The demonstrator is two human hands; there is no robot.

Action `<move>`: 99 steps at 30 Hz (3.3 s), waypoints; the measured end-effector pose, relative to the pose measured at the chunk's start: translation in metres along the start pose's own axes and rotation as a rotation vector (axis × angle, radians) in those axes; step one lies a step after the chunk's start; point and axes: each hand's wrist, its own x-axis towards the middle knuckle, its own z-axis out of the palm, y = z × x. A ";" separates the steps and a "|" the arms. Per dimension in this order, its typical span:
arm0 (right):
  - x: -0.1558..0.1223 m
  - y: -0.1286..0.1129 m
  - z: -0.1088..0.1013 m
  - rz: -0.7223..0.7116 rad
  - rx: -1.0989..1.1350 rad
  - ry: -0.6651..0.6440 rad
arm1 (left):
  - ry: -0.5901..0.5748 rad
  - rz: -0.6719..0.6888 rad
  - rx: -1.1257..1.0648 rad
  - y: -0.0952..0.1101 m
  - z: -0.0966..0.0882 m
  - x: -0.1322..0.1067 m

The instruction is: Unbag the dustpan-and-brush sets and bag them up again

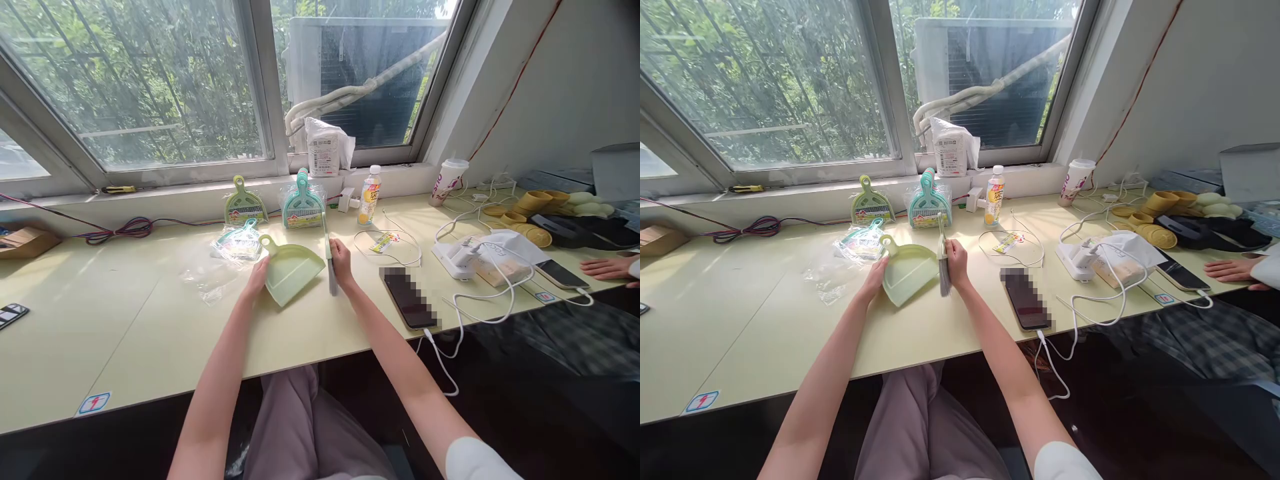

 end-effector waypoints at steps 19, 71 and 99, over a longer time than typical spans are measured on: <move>0.005 0.019 -0.014 -0.007 -1.017 -0.088 | 0.106 -0.041 0.892 0.008 -0.037 -0.007; 0.003 0.009 0.000 0.182 0.139 -0.620 | -0.314 -0.075 0.088 0.025 0.030 -0.030; 0.027 0.035 -0.026 0.004 -0.588 0.287 | -0.320 -0.310 -0.122 0.018 0.010 -0.021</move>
